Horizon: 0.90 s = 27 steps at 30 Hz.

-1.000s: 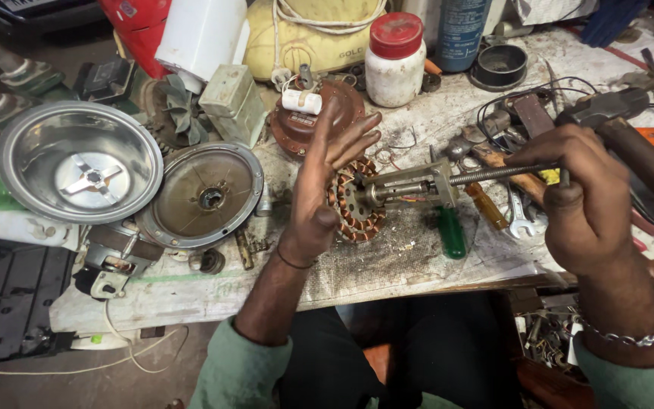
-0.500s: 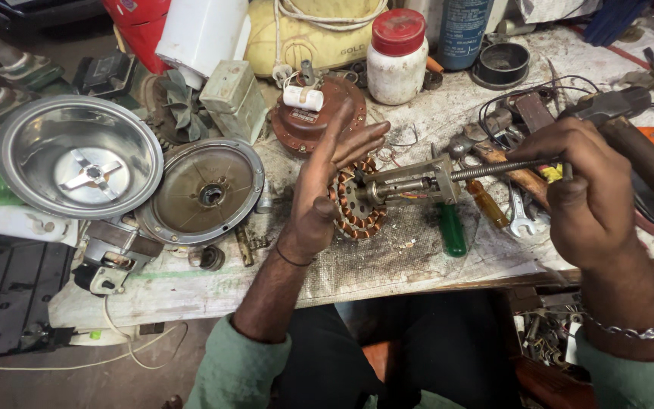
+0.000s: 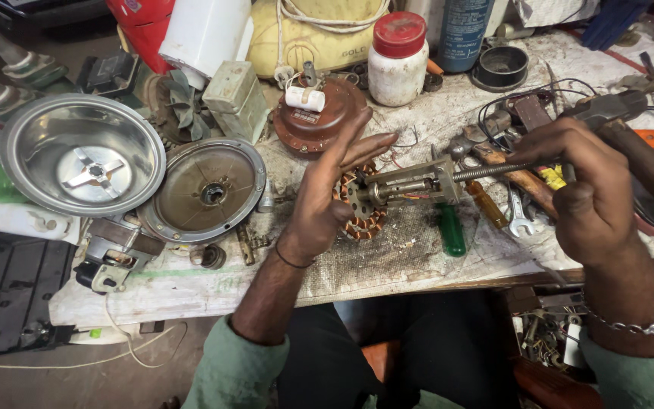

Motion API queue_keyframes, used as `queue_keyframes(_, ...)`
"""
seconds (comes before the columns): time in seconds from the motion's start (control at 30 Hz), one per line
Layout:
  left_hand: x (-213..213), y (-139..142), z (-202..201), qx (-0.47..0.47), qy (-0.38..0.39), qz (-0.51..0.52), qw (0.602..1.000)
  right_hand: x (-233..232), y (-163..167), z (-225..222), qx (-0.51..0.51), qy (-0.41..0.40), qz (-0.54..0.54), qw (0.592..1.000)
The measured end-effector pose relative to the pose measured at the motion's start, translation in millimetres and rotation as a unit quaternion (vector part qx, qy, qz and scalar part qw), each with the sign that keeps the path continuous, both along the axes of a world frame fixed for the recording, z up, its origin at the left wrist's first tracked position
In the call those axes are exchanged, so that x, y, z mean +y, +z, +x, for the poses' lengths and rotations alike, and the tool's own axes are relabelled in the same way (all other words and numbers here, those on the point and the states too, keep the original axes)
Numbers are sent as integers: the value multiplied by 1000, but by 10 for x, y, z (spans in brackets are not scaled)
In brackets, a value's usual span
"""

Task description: The person uses a press tool to press a metal bushing into a copper-wound stator. They repeatedly position the stator, tighten the press, and tap the tool with a hammer to drive the bushing into place.

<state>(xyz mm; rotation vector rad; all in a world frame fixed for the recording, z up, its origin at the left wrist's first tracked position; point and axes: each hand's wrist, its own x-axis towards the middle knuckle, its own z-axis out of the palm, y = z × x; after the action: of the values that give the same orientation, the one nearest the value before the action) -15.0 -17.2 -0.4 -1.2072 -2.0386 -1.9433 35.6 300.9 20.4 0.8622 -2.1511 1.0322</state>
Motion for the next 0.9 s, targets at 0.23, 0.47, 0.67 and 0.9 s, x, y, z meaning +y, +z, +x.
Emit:
queue_keyframes(0.23, 30, 54, 60, 141, 108, -211, 961, -85, 118, 36, -4, -6, 5, 1000)
queue_keyframes(0.47, 175, 83, 128, 284, 200, -366, 863, -11, 63, -18, -7, 3, 25, 1000)
queue_keyframes(0.67, 85, 105, 90, 254, 209, -323, 887, 101, -124, -111, -60, 22, -52, 997)
queue_keyframes(0.9, 26, 53, 75, 201, 174, -283, 922, 209, -533, -231, -203, 3, -253, 946)
